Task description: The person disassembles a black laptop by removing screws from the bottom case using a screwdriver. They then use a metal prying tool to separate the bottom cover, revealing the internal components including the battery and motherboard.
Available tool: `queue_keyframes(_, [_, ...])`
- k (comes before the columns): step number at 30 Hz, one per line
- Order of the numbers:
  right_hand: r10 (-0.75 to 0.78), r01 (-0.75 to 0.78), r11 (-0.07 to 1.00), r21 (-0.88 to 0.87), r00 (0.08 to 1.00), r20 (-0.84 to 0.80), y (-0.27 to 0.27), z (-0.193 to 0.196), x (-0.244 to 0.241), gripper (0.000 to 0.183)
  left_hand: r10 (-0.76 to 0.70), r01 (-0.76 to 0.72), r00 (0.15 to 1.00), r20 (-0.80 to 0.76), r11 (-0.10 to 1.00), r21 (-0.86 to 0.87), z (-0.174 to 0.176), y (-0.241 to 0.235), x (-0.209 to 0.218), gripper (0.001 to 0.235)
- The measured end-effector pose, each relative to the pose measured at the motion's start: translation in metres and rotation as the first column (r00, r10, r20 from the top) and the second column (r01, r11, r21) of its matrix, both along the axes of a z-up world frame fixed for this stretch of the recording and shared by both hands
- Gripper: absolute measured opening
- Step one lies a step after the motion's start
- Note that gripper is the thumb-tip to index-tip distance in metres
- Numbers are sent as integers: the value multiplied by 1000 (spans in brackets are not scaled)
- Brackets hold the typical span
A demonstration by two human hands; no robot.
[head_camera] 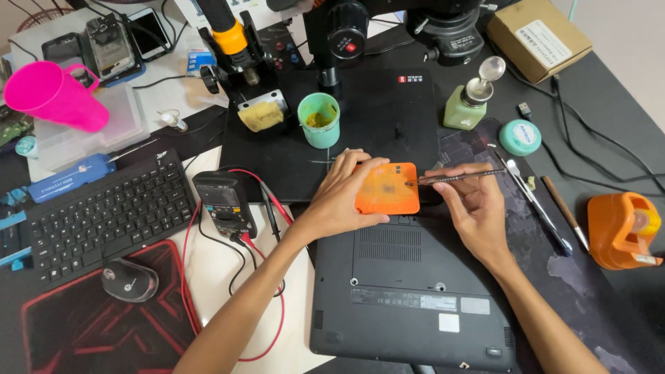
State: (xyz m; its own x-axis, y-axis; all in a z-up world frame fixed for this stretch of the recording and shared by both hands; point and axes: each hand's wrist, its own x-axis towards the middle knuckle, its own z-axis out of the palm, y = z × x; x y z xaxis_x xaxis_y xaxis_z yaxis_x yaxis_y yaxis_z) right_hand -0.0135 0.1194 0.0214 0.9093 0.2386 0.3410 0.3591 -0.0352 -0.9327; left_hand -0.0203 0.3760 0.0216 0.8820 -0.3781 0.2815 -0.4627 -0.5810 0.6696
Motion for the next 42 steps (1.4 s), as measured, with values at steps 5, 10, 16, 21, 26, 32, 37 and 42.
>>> queue_keyframes(5, [-7,7,1000,-6,1000,2,1,2,1,24,-8,8,1000,8,1000,4,3,1,0,94])
queue_keyframes(10, [-4,6,993,116,1000,-25,-2,-2,4,24,-21,20,998,54,1000,22,1,2,1,90])
queue_keyframes(16, [-20,24,991,131,999,-31,-2,2,5,26,-21,20,1000,23,999,36,2,0,0,95])
queue_keyframes(21, [-23,27,992,121,999,-39,-3,4,5,24,-22,23,999,-34,999,35,4,-1,-1,94])
queue_keyframes(26, [-15,17,995,99,1000,-21,-2,5,6,24,-23,24,999,-32,999,40,1,-1,0,95])
queue_keyframes(32, [-12,15,994,109,1000,-26,-2,3,6,23,-29,30,999,-16,998,62,1,-1,-1,95])
queue_keyframes(37, [-41,43,994,97,999,-26,0,2,6,22,-29,29,1000,7,998,53,2,0,-1,92])
queue_keyframes(42, [-53,58,993,100,997,-59,1,3,8,24,-28,27,999,19,999,46,1,0,0,91])
